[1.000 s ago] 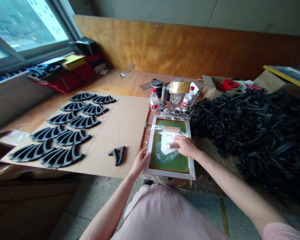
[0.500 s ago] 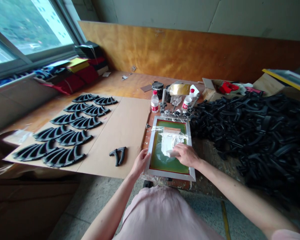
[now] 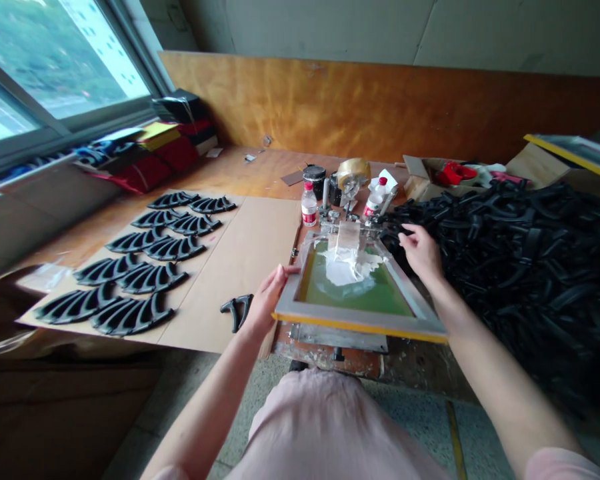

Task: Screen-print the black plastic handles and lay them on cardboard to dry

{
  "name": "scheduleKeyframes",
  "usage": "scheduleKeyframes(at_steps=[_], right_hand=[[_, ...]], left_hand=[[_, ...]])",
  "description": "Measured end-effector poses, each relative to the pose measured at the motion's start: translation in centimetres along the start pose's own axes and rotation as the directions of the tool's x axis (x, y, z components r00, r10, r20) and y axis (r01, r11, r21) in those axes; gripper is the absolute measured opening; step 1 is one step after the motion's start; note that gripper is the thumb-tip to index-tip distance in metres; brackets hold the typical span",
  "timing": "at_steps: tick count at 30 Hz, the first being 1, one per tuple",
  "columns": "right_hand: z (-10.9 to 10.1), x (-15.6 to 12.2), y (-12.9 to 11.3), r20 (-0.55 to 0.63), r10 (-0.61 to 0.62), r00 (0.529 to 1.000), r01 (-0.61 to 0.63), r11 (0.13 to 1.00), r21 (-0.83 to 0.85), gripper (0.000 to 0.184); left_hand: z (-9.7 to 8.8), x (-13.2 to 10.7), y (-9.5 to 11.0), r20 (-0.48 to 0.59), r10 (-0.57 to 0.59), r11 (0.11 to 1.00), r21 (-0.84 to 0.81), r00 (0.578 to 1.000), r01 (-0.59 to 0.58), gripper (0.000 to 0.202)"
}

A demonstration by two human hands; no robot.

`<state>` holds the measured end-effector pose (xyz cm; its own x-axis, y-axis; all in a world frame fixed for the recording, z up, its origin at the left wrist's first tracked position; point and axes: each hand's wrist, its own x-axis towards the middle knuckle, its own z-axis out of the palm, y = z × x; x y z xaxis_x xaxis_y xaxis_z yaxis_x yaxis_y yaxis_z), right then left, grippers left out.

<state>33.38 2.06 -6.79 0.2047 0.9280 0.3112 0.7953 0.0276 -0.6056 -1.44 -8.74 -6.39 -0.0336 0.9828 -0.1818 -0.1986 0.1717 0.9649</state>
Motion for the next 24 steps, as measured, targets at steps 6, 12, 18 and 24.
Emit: scheduleKeyframes(at_steps=[6,12,18,24], right_hand=[[5.2,-7.3,5.2,0.305,0.011,0.952,-0.021,0.999,0.032,0.037],[9.3,-12.4,1.6,0.463,-0.151,0.874,0.293,0.922,-0.252,0.017],[8.6,-17.3,-4.8,0.434,-0.185,0.882,0.294,0.935,-0.198,0.017],[6.2,-15.3,1.5,0.467,-0.401,0.788,0.488,0.869,-0.077,0.027]], left_hand=[[3.3,5.3,6.6,0.123,0.216,0.975,-0.072,0.969,-0.208,0.058],[4.7,4.3,3.8,-0.018,0.172,0.980,-0.099,0.985,-0.173,0.059],[5.6,-3.0,-7.7,0.258,-0.496,0.861,0.021,0.829,0.509,0.059],[-2.6,-2.0,-10.0,-0.140,-0.461,0.887,-0.042,0.877,0.460,0.030]])
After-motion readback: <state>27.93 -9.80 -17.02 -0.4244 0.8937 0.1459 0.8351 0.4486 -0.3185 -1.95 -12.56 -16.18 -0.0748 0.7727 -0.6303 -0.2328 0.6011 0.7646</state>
